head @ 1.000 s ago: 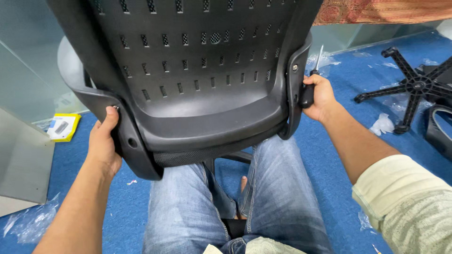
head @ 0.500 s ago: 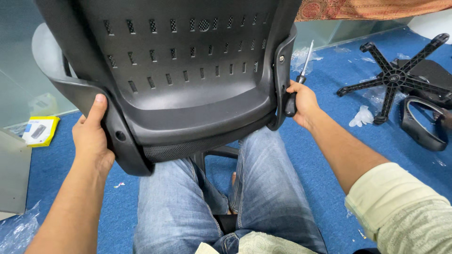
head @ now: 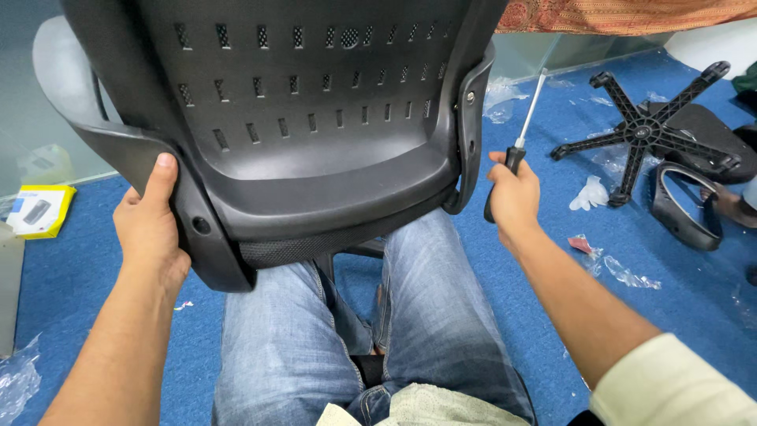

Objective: The person uses a screwdriver to tighten screws on the underside of a black office chair seat, securing the seat to the frame. The person holds the chair steady with one hand while turning the screwdriver with the other.

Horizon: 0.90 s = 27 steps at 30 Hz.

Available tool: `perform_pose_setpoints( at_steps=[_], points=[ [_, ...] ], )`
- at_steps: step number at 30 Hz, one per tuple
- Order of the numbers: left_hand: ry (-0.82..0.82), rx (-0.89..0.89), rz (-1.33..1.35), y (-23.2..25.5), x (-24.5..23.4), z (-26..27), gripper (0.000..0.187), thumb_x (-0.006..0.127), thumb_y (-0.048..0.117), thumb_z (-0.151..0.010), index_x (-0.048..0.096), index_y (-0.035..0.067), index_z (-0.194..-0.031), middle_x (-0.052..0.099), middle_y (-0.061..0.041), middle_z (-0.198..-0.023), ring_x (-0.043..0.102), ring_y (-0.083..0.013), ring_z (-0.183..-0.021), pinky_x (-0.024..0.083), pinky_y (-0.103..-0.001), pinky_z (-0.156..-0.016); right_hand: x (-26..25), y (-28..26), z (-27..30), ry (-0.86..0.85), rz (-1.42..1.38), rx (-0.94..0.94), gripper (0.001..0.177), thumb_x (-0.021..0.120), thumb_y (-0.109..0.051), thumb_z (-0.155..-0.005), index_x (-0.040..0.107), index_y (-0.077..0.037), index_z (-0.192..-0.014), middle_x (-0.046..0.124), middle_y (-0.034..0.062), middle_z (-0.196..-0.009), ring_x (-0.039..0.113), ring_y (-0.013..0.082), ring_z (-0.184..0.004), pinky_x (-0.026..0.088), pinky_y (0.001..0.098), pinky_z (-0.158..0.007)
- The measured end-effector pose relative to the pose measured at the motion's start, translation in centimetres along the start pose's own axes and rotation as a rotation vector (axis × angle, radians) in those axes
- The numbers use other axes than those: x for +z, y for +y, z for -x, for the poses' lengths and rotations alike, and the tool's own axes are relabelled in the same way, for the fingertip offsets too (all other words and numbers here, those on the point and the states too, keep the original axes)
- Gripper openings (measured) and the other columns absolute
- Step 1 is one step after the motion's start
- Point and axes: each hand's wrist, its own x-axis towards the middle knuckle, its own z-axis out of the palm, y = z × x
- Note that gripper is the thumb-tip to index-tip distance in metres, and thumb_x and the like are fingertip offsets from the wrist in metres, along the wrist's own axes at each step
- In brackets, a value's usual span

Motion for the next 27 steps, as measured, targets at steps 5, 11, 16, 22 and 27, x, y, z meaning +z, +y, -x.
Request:
perform_pose_setpoints(
  at_steps=[5, 11, 16, 22, 27],
  points=[
    [0.008, 0.012, 0.016, 0.2, 0.2, 0.0, 0.040, 0.080, 0.034, -0.090, 0.068, 0.005, -0.114, 0.074, -0.006, -0.114, 0.073, -0.0173, -0.102, 0.060, -0.035, -0.093, -0.9, 1.4, 6.7, -0.206, 0.038, -0.415, 0.030, 0.058, -0.002, -0.087, 0.070, -0.001, -0.114, 0.069, 0.0066, -0.121, 0.065, 0.0147, -0.107, 0.049, 0.0268, -0.089],
    [0.028, 0.035, 0.034, 0.1, 0.1, -0.1, 0.041, 0.082, 0.034, -0.089, 0.067, 0.005, -0.113, 0.074, -0.006, -0.113, 0.073, -0.0177, -0.101, 0.061, -0.036, -0.092, 0.9, 0.1, 9.2, -0.427, -0.036, -0.182, 0.031, 0.057, -0.006, -0.089, 0.069, -0.002, -0.116, 0.072, 0.0063, -0.114, 0.070, 0.0147, -0.098, 0.055, 0.0274, -0.079],
    [0.042, 0.042, 0.048, 0.0, 0.3, 0.5, 0.041, 0.082, 0.034, -0.088, 0.067, 0.005, -0.114, 0.075, -0.006, -0.112, 0.074, -0.0180, -0.101, 0.061, -0.035, -0.092, 0.2, -3.4, 10.7, -0.620, 0.033, 0.129, 0.027, 0.055, -0.010, -0.090, 0.066, -0.001, -0.113, 0.072, 0.0085, -0.094, 0.064, 0.0175, -0.057, 0.052, 0.0305, -0.051],
    [0.067, 0.035, 0.060, 0.0, 0.6, 0.9, 0.041, 0.083, 0.033, -0.087, 0.067, 0.006, -0.113, 0.075, -0.005, -0.111, 0.074, -0.0176, -0.100, 0.061, -0.034, -0.090, -1.1, -6.7, 12.5, -0.888, -0.349, 0.470, 0.033, 0.058, -0.017, -0.091, 0.061, 0.000, -0.119, 0.068, 0.0070, -0.084, 0.062, 0.0151, -0.050, 0.054, 0.0311, -0.044],
    [0.116, 0.055, 0.068, -0.2, 0.8, 1.6, 0.041, 0.084, 0.032, -0.086, 0.067, 0.005, -0.112, 0.075, -0.006, -0.111, 0.074, -0.0170, -0.098, 0.061, -0.033, -0.090, -1.5, -8.9, 13.8, -0.986, -0.525, 0.369, 0.047, 0.053, -0.012, -0.090, 0.049, -0.010, -0.138, 0.063, 0.0146, -0.094, 0.064, 0.0216, -0.060, 0.056, 0.0364, -0.047]
  ],
)
